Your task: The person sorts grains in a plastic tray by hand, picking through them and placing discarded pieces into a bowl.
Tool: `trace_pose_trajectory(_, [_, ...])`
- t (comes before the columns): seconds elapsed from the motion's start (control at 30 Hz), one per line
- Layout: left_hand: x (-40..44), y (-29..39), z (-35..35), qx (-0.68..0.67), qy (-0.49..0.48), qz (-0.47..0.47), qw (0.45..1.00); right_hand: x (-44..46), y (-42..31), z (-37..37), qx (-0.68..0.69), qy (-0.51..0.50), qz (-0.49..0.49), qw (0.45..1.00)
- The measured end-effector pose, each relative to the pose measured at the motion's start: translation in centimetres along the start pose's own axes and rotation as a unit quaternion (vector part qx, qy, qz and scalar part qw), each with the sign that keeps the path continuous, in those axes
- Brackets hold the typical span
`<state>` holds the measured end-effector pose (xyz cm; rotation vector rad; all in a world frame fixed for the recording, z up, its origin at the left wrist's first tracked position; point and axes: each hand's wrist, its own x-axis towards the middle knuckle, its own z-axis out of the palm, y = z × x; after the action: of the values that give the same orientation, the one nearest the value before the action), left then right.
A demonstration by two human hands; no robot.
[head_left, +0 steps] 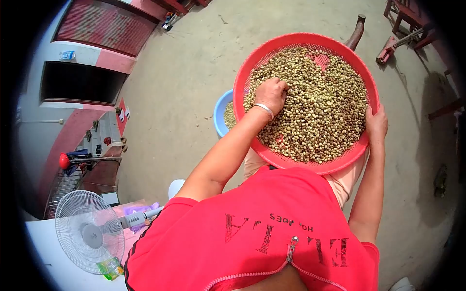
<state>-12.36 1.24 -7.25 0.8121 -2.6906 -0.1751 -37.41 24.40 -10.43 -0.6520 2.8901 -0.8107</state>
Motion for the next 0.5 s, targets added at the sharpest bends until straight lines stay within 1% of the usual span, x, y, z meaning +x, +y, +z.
trace_pose_trajectory(0.07, [0.1,0.2,0.1,0.021,-0.007,0.006,1.0,-0.1,-0.1,-0.1,0.006,0.006,-0.006,1.0])
trace_pose_trajectory(0.17, [-0.2,-0.6,1.1,-0.011,0.005,0.003,1.0,-0.3,-0.3,-0.3,0.009,0.008,-0.009,1.0])
trace_pose_trajectory(0.23, [-0.5,-1.0,0.6,-0.07,0.022,-0.042,0.996,-0.2,-0.2,-0.3,0.007,0.004,-0.004,1.0])
trace_pose_trajectory(0.27, [-0.9,-1.5,0.2,-0.071,0.021,-0.042,0.996,0.0,0.0,-0.1,0.005,0.003,-0.004,1.0])
trace_pose_trajectory(0.33, [-1.8,-2.1,-3.3,-0.041,0.032,-0.063,0.997,0.0,0.1,0.0,0.002,0.0,-0.004,1.0])
trace_pose_trajectory(0.4, [-3.7,-5.1,-4.3,-0.074,0.102,-0.116,0.985,-0.1,0.0,0.1,0.0,0.001,0.002,1.0])
trace_pose_trajectory(0.47, [-4.4,-5.7,-7.9,0.044,0.054,-0.255,0.965,-0.2,-0.2,0.1,0.015,0.008,-0.006,1.0])
trace_pose_trajectory(0.5, [-5.1,-7.1,-8.1,0.045,0.057,-0.259,0.963,-0.2,-0.2,0.0,0.029,0.018,-0.012,0.999])
